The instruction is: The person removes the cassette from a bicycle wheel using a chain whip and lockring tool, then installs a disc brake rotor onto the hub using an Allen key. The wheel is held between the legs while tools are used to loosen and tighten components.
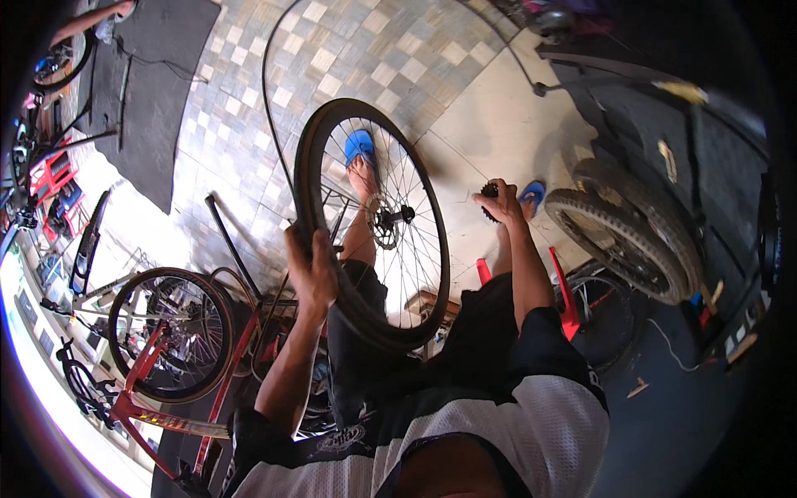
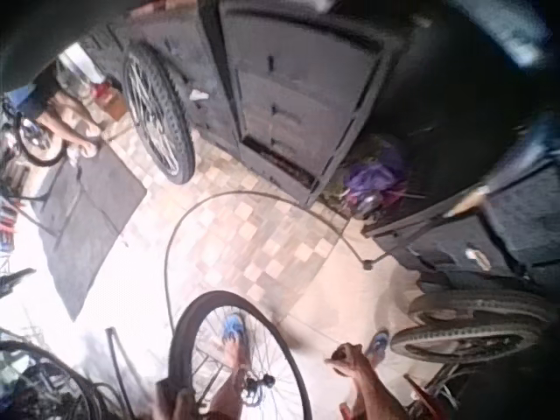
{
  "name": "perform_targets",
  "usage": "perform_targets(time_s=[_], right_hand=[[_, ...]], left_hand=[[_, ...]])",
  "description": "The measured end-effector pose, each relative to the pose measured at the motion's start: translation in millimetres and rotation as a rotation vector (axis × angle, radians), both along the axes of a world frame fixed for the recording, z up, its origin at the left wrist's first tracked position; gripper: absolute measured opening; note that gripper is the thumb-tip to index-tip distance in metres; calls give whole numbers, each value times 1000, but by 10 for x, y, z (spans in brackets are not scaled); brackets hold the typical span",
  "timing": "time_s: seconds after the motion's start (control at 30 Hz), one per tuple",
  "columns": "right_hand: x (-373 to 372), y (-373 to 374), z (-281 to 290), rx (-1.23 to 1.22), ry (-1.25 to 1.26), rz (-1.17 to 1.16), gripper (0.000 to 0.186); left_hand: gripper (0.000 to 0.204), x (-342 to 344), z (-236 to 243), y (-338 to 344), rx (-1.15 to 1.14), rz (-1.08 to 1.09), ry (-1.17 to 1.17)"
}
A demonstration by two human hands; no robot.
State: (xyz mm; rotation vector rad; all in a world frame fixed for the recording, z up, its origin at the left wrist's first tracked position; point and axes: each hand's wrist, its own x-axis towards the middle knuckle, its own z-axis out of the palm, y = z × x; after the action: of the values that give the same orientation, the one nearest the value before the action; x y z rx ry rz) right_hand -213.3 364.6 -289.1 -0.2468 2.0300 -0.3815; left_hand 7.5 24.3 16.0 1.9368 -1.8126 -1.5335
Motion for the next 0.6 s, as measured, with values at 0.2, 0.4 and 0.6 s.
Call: perform_targets(time_s=[0.2,0.4,0.6], right_hand=[[-196,713,1727,-49,234,46,87],[-785,1425,3359,-163,431,-51,72],[-1555,2400,4776,-274,524,-22,85]], left_hand=[[50,-482,-155,475,-60,-163,11],[53,-1079,-230,1152,67,5,40],[47,-1312,-749,1677,-87,-10,-4]])
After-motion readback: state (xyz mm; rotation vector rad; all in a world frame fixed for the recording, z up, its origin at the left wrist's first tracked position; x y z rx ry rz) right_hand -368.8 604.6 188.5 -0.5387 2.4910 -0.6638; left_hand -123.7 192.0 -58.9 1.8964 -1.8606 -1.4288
